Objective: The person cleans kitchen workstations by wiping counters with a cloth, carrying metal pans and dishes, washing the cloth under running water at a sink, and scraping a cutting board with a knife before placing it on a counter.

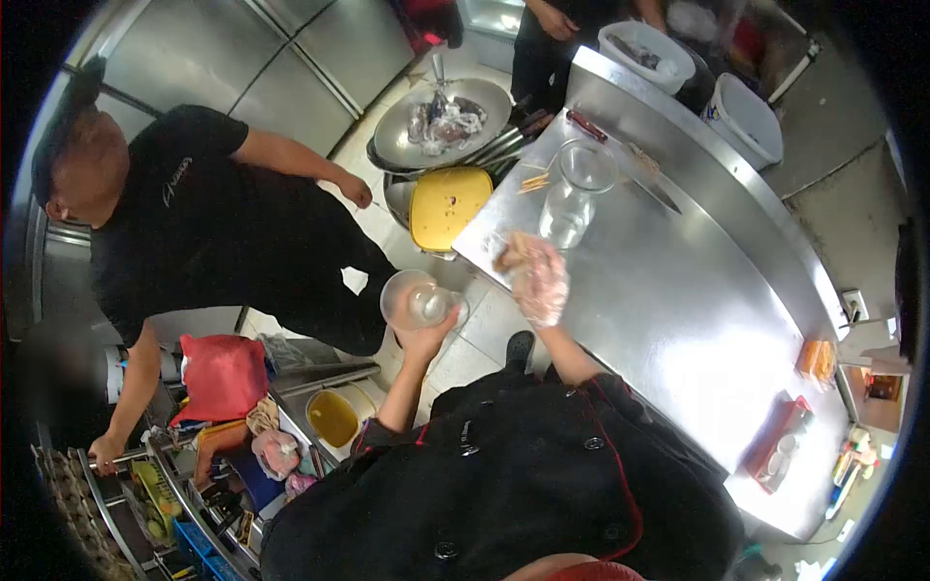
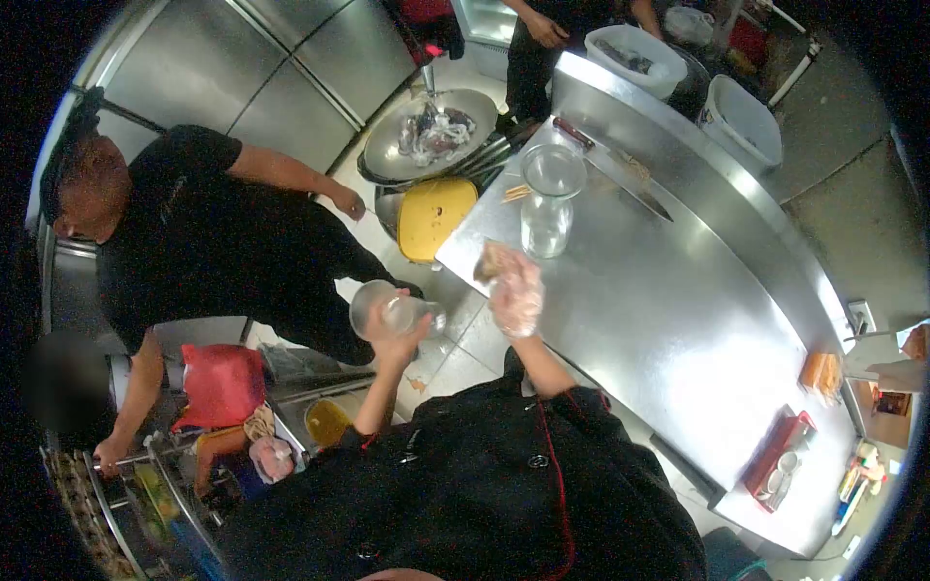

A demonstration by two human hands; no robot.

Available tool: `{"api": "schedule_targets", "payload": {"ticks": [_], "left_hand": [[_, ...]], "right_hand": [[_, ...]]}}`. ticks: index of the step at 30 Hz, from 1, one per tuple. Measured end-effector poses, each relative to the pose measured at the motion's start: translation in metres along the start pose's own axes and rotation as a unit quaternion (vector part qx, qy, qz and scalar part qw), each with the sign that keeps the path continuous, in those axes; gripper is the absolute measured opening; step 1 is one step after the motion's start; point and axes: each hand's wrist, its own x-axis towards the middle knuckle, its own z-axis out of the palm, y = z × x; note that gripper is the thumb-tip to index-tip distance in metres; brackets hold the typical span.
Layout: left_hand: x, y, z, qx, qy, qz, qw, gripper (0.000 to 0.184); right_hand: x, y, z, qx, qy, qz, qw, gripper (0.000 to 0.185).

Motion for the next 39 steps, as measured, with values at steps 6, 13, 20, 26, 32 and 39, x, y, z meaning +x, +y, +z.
{"api": "schedule_targets", "payload": {"ticks": [6,13,20,26,32,39], "left_hand": [[-0.007,0.012,0.034,-0.104,-0.041,-0.015,0.994,0.052],[0.009,0.032,0.095,-0.082,-0.209,0.184,0.957,0.058],[0.011,0.054,0.171,-0.139,-0.243,0.183,0.942,0.064],[0.022,0.065,0.157,-0.138,-0.246,0.119,0.952,0.075],[0.019,0.035,0.166,-0.117,-0.270,0.124,0.948,0.104],[0.042,0.000,0.126,-0.036,-0.334,0.140,0.931,0.087]], "right_hand": [[-0.030,0.005,-0.112,-0.312,0.017,-0.042,0.949,0.046],[-0.023,0.029,-0.224,-0.413,0.053,0.081,0.906,0.052],[-0.031,0.032,-0.235,-0.556,-0.153,0.136,0.806,0.057],[-0.019,0.042,-0.233,-0.478,-0.093,0.249,0.837,0.039],[-0.003,0.062,-0.283,-0.482,0.073,0.232,0.842,0.043],[0.002,0.055,-0.251,-0.612,-0.059,0.259,0.745,0.069]]}}
